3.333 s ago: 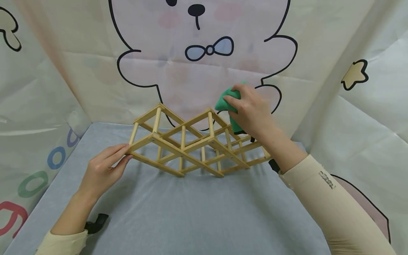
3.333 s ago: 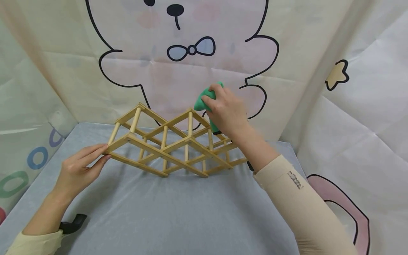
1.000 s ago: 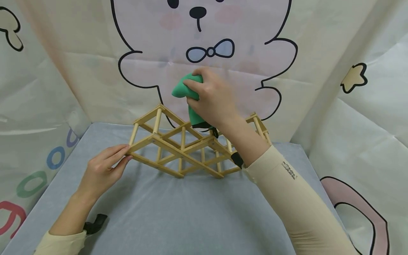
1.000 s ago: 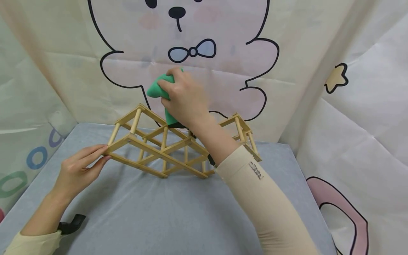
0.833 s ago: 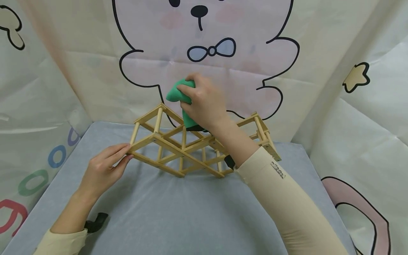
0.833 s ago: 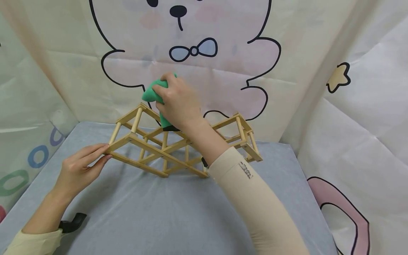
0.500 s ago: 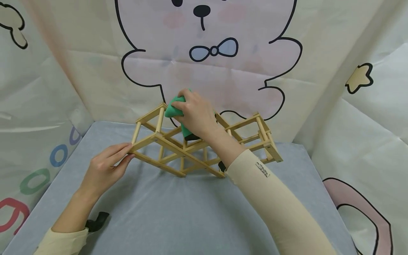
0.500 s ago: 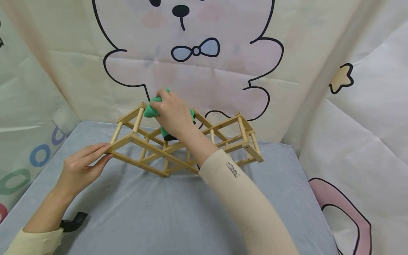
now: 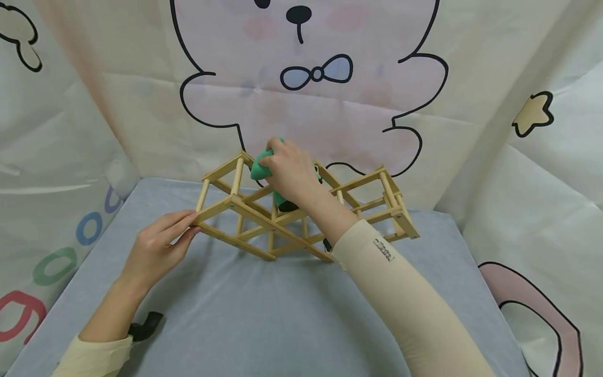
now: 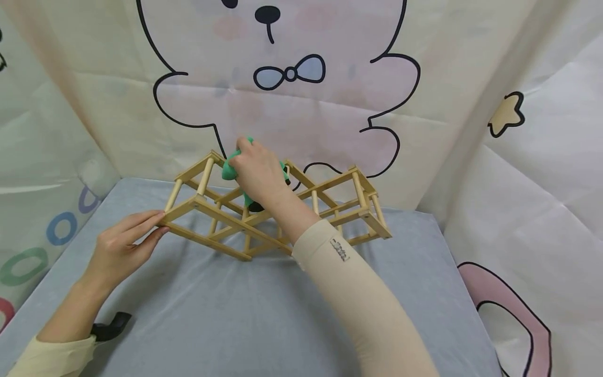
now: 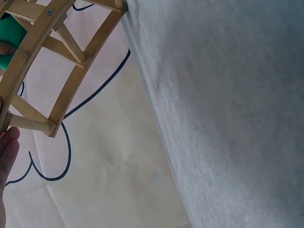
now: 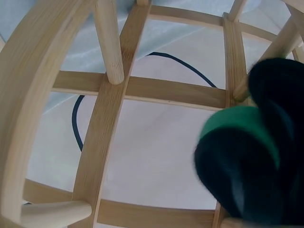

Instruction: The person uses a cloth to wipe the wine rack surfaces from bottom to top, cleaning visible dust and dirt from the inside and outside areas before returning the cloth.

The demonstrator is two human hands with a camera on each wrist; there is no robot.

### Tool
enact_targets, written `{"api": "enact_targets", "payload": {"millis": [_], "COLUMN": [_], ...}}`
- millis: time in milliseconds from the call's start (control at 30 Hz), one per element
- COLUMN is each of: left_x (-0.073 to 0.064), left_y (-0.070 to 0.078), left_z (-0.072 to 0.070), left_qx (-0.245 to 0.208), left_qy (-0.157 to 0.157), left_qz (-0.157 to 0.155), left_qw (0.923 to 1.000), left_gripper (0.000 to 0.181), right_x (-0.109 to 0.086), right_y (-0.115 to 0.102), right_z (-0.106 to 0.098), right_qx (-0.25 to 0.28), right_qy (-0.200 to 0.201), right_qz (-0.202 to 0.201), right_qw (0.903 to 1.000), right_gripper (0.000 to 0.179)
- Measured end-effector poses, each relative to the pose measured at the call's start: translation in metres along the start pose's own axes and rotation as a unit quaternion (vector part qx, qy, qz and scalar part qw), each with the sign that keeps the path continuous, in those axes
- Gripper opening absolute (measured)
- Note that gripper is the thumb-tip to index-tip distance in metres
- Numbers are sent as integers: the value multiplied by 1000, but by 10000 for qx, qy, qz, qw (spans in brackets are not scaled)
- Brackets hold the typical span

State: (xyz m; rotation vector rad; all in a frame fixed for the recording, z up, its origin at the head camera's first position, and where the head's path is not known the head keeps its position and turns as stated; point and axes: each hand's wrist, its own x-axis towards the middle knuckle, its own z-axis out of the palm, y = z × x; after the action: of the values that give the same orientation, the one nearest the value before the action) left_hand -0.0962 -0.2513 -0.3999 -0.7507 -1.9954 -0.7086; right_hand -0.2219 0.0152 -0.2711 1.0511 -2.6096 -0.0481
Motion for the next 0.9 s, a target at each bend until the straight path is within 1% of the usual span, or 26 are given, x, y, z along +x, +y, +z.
{"api": "enact_targets", "payload": {"millis": [100, 167, 333, 433, 533, 633, 733, 900], "left_x": [-1, -1, -1, -1, -2, -2, -2, 1], "left_y": [1, 1, 0, 0, 0, 0, 0, 1], "left_z": [0, 0, 1, 0, 0, 0, 0, -1], "left_qx": [2, -1, 2, 14, 2, -7, -16, -114], "left_qy": [12, 13, 1, 16, 20, 15, 19, 42], "left_qz": [-19, -19, -21, -45, -72, -86, -93, -89], "left_qw": [10000, 10000, 10000, 10000, 10000, 10000, 10000, 9999], "left_gripper": [43, 43, 43, 44, 44, 44, 44, 43], "right_x": [0, -1, -3, -2, 0, 1, 0, -1], "right_y": [-1, -1, -1, -2, -3, -3, -2, 3], "right_z": [1, 3, 2, 2, 3, 3, 0, -13], "right_qx": [-157, -213, -248, -77, 251, 507, 634, 1122], "right_qy": [-374, -524, -543, -379, 38, 448, 579, 703], "right_qz": [56, 89, 52, -37, -157, -316, -310, -57], "right_qw": [9992, 9984, 9982, 9992, 9996, 9972, 9958, 9912], "right_gripper": [22, 20, 22, 27, 32, 33, 32, 32]}}
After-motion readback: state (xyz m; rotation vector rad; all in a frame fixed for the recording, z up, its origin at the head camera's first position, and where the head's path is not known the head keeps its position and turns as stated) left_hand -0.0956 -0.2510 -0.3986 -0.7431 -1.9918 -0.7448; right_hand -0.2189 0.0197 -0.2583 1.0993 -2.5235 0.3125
